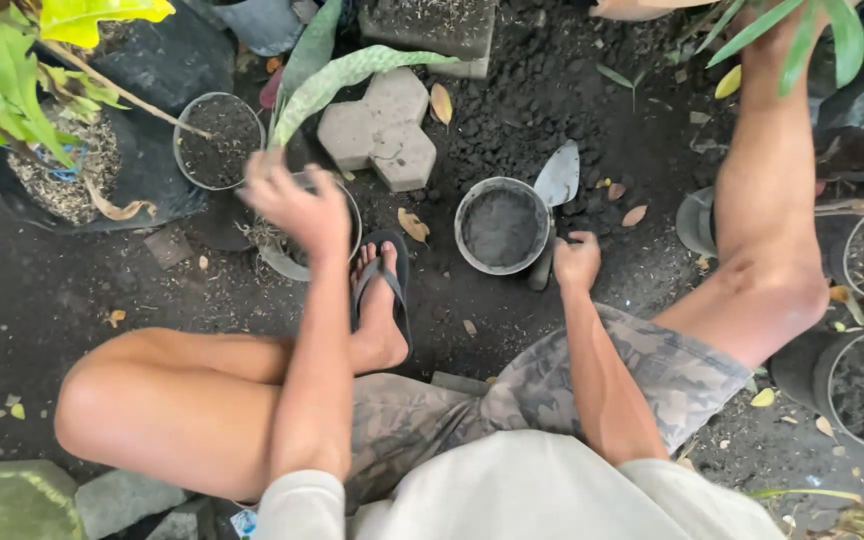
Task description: Loosening and aerating soil in a plant pot using hands and a small trowel
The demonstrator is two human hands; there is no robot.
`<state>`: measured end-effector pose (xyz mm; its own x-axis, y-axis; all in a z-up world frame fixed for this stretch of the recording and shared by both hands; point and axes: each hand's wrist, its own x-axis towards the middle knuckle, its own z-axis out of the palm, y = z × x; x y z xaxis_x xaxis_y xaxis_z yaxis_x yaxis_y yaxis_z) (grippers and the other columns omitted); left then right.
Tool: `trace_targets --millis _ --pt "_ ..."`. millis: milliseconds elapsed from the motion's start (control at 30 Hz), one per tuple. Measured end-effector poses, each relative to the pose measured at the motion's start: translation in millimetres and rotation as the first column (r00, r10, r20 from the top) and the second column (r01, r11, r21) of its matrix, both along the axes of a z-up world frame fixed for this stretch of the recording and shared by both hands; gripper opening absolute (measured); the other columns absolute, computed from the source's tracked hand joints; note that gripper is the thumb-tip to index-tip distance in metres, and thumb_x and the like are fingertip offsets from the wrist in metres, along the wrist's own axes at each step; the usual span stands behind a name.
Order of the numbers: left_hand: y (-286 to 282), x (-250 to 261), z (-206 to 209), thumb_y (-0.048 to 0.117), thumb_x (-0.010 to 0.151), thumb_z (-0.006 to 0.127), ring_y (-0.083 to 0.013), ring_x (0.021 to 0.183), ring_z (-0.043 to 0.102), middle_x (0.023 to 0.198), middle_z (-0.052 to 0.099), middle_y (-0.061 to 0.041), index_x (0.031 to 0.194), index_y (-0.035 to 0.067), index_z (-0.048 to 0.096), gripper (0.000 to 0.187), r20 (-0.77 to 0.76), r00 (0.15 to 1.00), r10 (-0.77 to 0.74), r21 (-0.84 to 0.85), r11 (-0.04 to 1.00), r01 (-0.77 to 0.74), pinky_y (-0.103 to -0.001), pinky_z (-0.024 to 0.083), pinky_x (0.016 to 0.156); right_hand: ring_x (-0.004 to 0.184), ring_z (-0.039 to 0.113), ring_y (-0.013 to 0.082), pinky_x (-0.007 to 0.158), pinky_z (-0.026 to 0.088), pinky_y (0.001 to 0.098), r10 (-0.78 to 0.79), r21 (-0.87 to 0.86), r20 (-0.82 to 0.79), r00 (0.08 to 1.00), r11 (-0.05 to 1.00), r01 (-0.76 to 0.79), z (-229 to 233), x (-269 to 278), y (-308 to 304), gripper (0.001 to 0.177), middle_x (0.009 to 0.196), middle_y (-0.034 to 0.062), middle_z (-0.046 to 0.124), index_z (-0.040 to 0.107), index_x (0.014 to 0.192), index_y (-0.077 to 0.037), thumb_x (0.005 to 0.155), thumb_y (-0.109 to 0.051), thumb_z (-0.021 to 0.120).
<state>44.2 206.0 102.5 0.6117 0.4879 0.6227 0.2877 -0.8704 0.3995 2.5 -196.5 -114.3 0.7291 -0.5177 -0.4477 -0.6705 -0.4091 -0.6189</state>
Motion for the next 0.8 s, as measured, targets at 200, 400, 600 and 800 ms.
trace_targets --millis 200,400,600,800 --pt "103.3 -4.2 -72.3 0.046 0.083 0.070 -0.0326 0.111 0.063 0.117 0.064 -0.007 0.126 0.020 0.053 0.053 -0.720 0.675 0.160 -0.203 0.881 -0.427 -0.056 0.042 0.095 0.123 0.062 0.0324 0.101 0.054 0.0547 0.314 -0.113 -0.271 0.910 0.928 -0.354 22.5 10.1 16.8 0.057 0.125 0.0152 0.061 0.055 0.140 -0.012 0.095 -0.040 0.076" --pt "139.5 14.6 -60.3 0.022 0.087 0.066 -0.0398 0.105 0.070 0.107 0.072 -0.019 0.120 0.004 0.064 0.038 -0.800 0.600 0.019 -0.256 0.893 -0.369 -0.057 0.053 0.090 0.124 0.061 0.0399 0.101 0.053 0.0563 0.339 -0.099 -0.267 0.902 0.922 -0.375 4.7 17.1 11.4 0.052 0.123 0.0209 0.061 0.063 0.131 -0.004 0.091 -0.034 0.077" --pt "99.1 -9.8 5.7 0.010 0.094 0.059 -0.0485 0.111 0.067 0.113 0.068 -0.028 0.123 0.004 0.050 0.031 -0.528 0.847 0.054 -0.499 0.788 -0.361 -0.062 0.055 0.091 0.119 0.067 0.0407 0.101 0.053 0.0555 0.001 0.065 -0.132 0.991 0.998 0.008 -20.2 4.1 6.6 0.082 0.126 0.0308 0.063 0.024 0.155 0.013 0.090 -0.023 0.058" --pt "-15.9 -38.1 84.7 0.010 0.081 0.065 -0.0125 0.066 0.059 0.090 0.062 -0.007 0.119 0.011 0.061 0.038 -0.059 0.998 -0.021 -0.870 0.491 -0.041 -0.025 0.049 0.055 0.061 0.072 0.0232 0.050 0.058 0.0360 -0.254 0.255 0.021 0.967 0.937 0.240 -3.1 5.5 5.3 0.023 0.076 0.0117 0.069 0.068 0.094 -0.009 0.074 -0.020 0.068"
